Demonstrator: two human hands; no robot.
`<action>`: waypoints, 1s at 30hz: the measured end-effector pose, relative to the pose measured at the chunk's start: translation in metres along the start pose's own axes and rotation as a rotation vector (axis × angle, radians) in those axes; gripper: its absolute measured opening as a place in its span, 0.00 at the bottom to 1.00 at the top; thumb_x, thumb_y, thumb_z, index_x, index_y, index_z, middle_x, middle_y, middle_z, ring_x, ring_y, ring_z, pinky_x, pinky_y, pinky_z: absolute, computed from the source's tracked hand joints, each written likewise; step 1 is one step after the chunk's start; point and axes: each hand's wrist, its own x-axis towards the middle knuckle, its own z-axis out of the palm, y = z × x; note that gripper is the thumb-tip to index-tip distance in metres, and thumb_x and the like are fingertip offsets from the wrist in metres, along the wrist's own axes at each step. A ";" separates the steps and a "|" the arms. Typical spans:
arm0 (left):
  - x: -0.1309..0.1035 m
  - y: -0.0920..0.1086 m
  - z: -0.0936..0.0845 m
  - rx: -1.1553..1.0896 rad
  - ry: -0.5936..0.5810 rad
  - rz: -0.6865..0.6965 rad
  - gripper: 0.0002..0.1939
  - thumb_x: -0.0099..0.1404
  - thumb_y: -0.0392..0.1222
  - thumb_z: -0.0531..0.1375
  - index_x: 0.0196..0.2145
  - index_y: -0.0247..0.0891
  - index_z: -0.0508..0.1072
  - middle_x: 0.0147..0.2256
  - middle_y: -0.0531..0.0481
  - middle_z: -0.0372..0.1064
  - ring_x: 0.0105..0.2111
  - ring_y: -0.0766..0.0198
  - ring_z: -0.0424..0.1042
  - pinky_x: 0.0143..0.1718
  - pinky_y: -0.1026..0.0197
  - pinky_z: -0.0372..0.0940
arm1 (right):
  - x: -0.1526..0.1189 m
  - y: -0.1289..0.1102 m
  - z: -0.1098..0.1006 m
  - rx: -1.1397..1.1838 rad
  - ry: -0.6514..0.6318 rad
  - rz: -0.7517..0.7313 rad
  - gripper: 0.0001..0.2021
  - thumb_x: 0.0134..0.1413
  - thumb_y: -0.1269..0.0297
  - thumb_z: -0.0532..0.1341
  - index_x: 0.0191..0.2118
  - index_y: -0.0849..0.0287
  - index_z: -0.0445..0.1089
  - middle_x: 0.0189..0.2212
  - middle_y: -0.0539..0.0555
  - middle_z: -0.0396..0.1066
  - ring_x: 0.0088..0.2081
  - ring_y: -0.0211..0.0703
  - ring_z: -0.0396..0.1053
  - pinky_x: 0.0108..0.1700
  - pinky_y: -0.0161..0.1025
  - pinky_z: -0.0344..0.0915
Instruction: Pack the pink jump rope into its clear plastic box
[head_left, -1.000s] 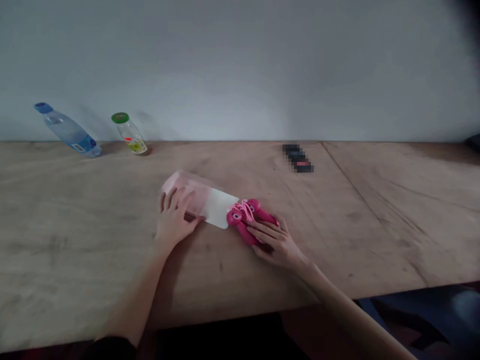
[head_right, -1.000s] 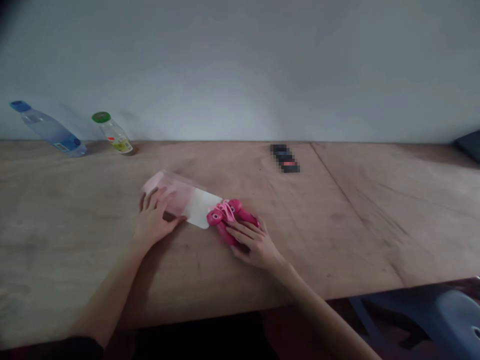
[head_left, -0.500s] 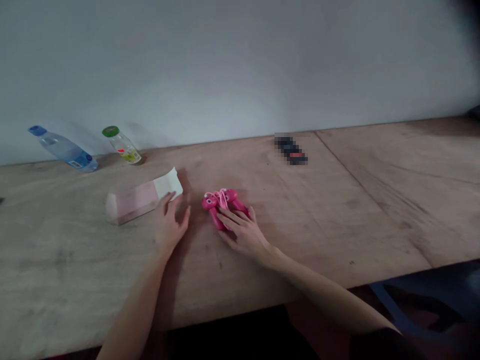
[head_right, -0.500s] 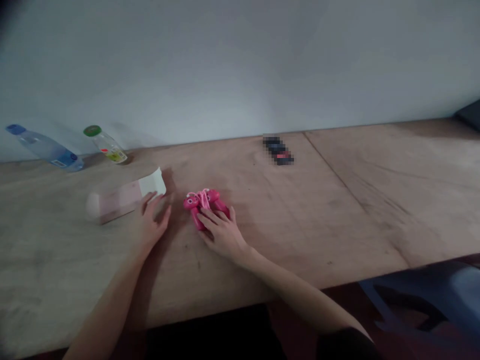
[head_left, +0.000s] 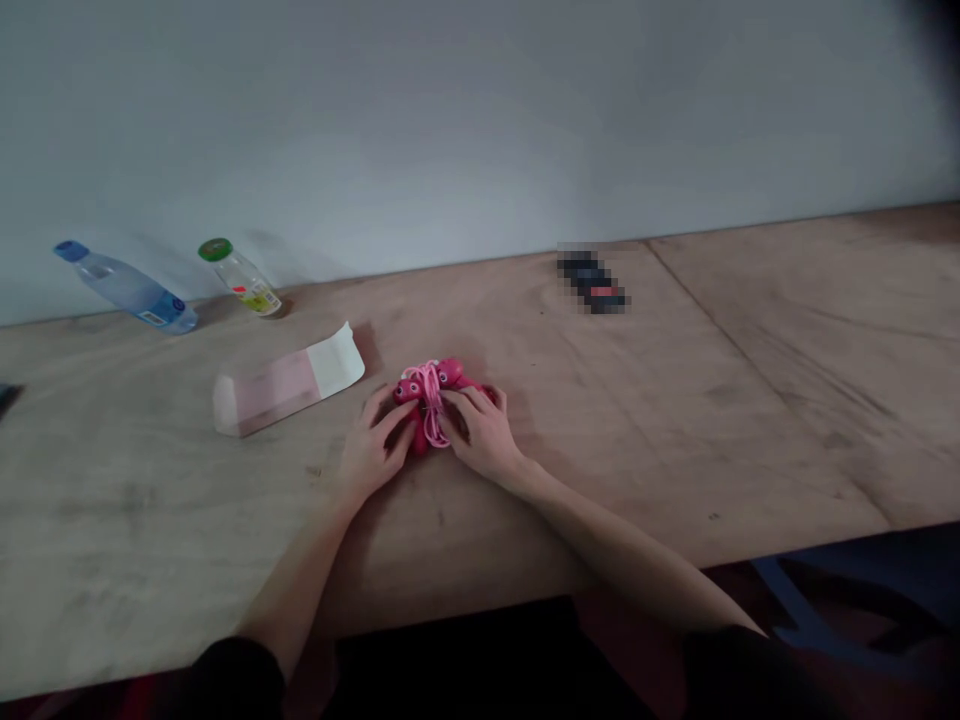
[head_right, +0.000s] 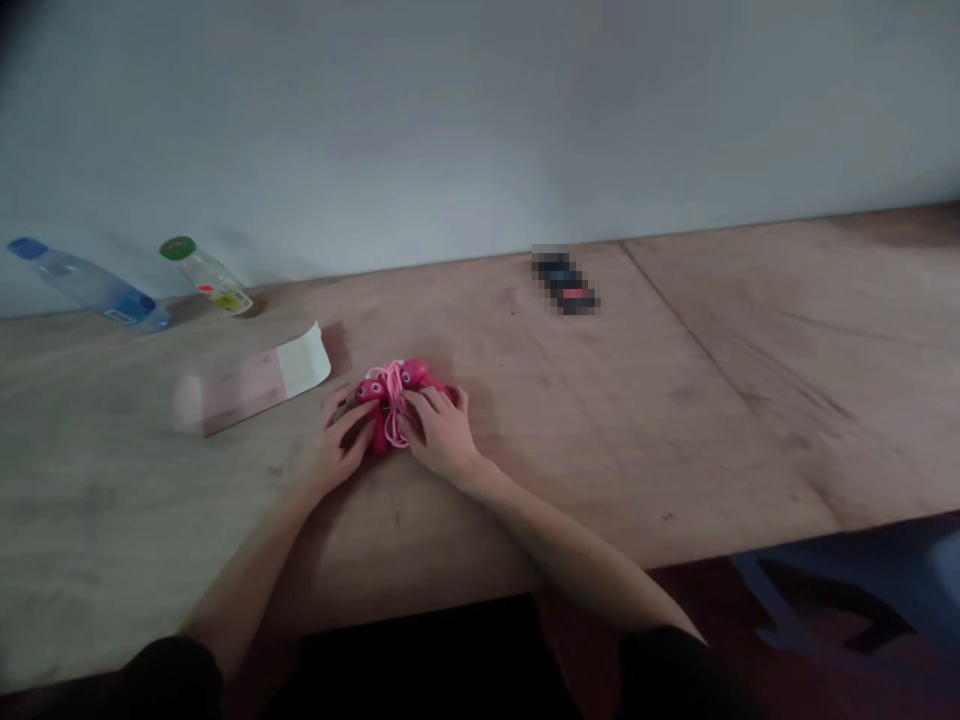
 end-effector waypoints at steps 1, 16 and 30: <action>0.000 0.000 0.000 0.013 0.000 0.002 0.17 0.78 0.43 0.60 0.61 0.50 0.76 0.66 0.42 0.67 0.68 0.48 0.69 0.69 0.39 0.69 | -0.001 -0.001 0.001 -0.015 -0.016 -0.011 0.14 0.75 0.61 0.59 0.59 0.53 0.75 0.54 0.59 0.80 0.56 0.54 0.75 0.68 0.58 0.51; 0.058 0.031 -0.008 0.414 -0.219 0.266 0.07 0.70 0.34 0.62 0.36 0.41 0.80 0.42 0.42 0.79 0.49 0.47 0.76 0.53 0.43 0.69 | -0.001 0.003 0.001 -0.046 -0.087 -0.041 0.19 0.68 0.67 0.60 0.61 0.53 0.77 0.50 0.60 0.79 0.53 0.55 0.72 0.69 0.59 0.48; 0.082 0.024 -0.032 0.556 -0.469 0.605 0.15 0.74 0.31 0.55 0.45 0.38 0.82 0.45 0.38 0.80 0.50 0.46 0.76 0.55 0.41 0.69 | -0.002 0.003 0.002 -0.031 -0.098 -0.041 0.17 0.70 0.67 0.61 0.61 0.52 0.76 0.52 0.60 0.78 0.57 0.55 0.72 0.70 0.60 0.46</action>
